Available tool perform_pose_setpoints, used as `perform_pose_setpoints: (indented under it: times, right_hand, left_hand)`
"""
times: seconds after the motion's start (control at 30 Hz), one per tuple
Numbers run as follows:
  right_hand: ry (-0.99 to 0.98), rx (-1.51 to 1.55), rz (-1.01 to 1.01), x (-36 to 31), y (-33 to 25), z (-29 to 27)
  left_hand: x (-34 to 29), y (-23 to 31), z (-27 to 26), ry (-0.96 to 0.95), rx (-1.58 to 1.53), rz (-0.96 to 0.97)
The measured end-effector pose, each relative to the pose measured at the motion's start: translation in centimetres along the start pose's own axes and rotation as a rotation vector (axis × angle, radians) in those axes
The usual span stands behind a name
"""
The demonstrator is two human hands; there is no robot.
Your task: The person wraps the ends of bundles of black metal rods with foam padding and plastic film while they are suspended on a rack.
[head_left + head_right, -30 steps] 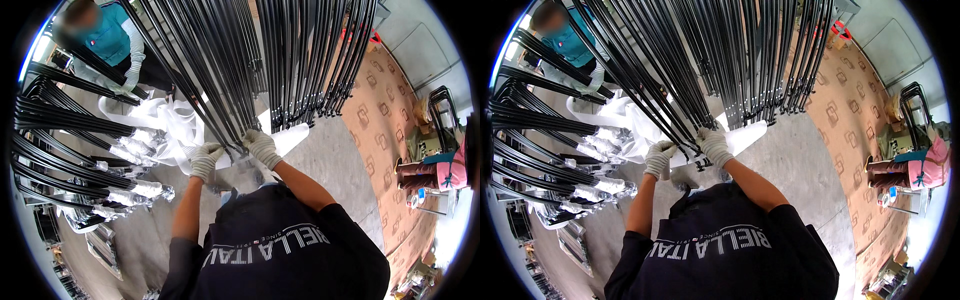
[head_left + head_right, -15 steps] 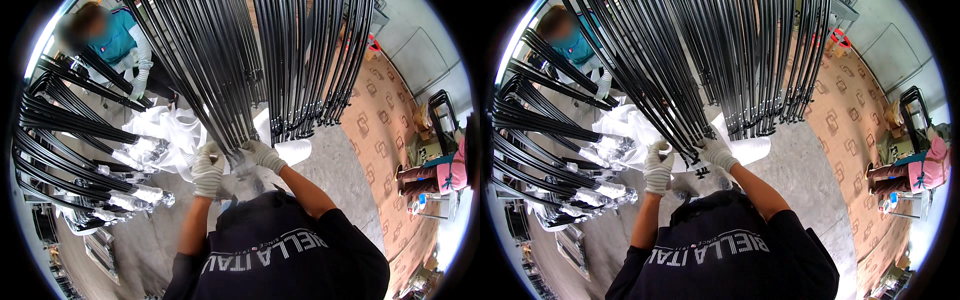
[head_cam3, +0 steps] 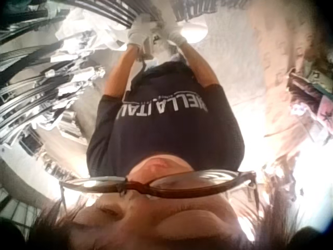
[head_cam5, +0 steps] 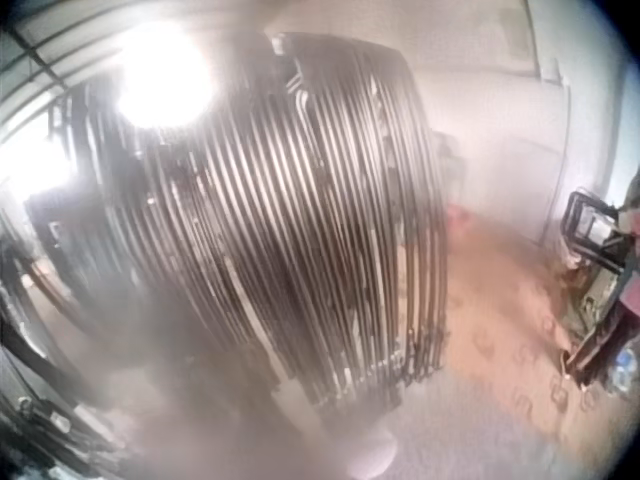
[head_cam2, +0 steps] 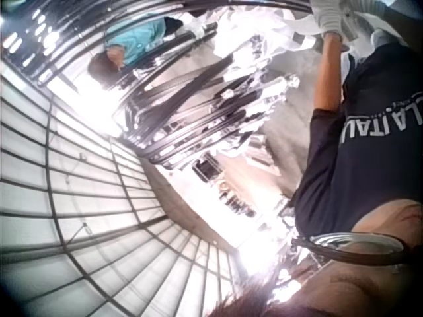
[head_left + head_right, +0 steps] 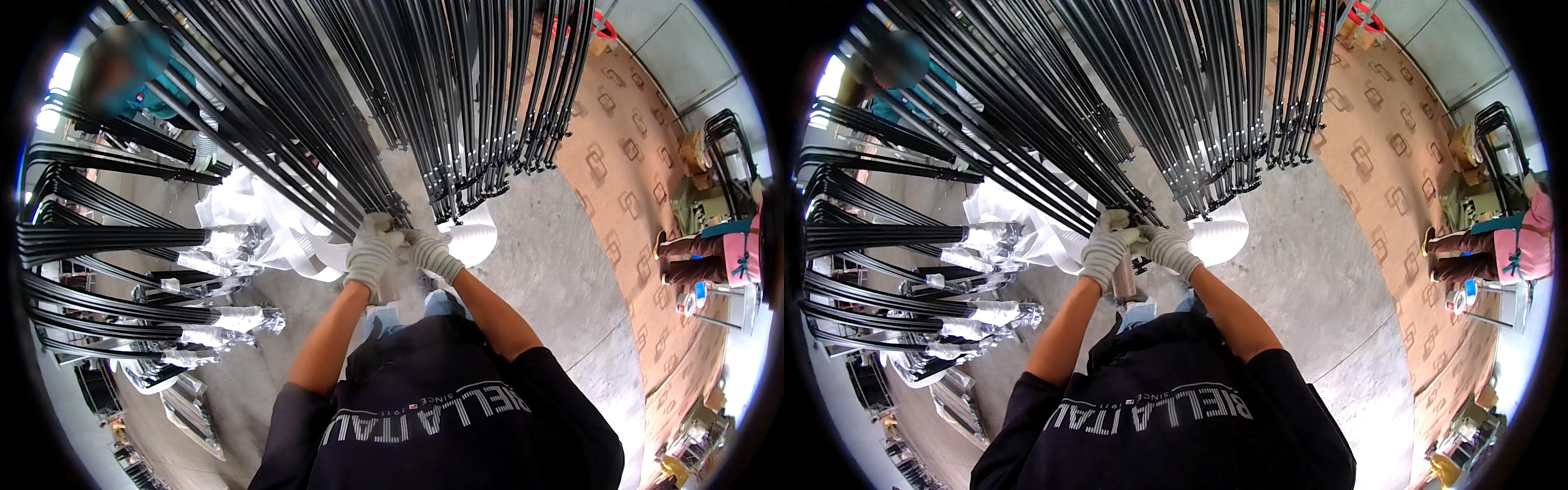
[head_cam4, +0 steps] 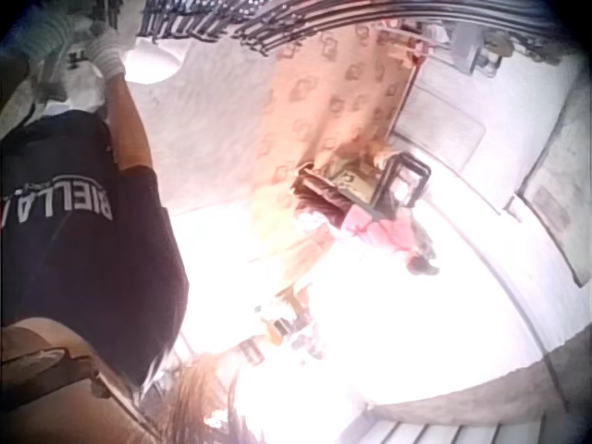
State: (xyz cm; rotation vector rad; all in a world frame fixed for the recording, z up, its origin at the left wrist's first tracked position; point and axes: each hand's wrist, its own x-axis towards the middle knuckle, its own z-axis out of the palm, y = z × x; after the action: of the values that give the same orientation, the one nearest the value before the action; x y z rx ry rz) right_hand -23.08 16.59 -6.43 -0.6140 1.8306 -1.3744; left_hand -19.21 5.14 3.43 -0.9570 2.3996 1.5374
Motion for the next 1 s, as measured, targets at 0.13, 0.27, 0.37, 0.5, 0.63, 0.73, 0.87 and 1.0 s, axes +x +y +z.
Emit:
perform_pose_setpoints:
  times: [0.13, 0.27, 0.37, 0.5, 0.63, 0.73, 0.87, 1.0]
  right_hand:
    - [-0.07, -0.103, -0.011, -0.3, -1.0, 0.4]
    - [-0.146, -0.239, 0.134, -0.5, -1.4, 0.2]
    - [-0.136, -0.052, 0.111, 0.7, 2.8, 0.2]
    - [-0.129, -0.292, 0.176, -0.4, -1.3, -1.8]
    - [-0.131, -0.082, 0.273, -0.1, 1.1, -3.2]
    - [-0.1, -0.226, 0.335, 0.0, 1.5, -4.2]
    - [-0.091, -0.2, 0.263, -0.8, 1.5, -4.7]
    - [-0.042, -0.281, 0.328, -0.2, 3.3, -5.1]
  left_hand:
    - [-1.0, -3.1, 1.2, 0.215, 0.114, 0.109]
    - [0.9, -4.0, 1.5, 0.182, -0.387, 0.011]
    - [1.6, 0.7, 0.2, 0.077, -0.749, -0.091]
    - [4.3, 0.4, -2.9, -0.223, -0.789, -0.12]
    - [5.5, 0.8, -3.3, -0.416, -0.691, -0.198]
    - [6.3, 0.7, -3.0, -0.504, -0.554, -0.163]
    - [7.8, -2.3, -2.9, -0.726, -0.454, 0.017]
    - [7.6, 0.1, -2.4, -0.831, -0.421, -0.209]
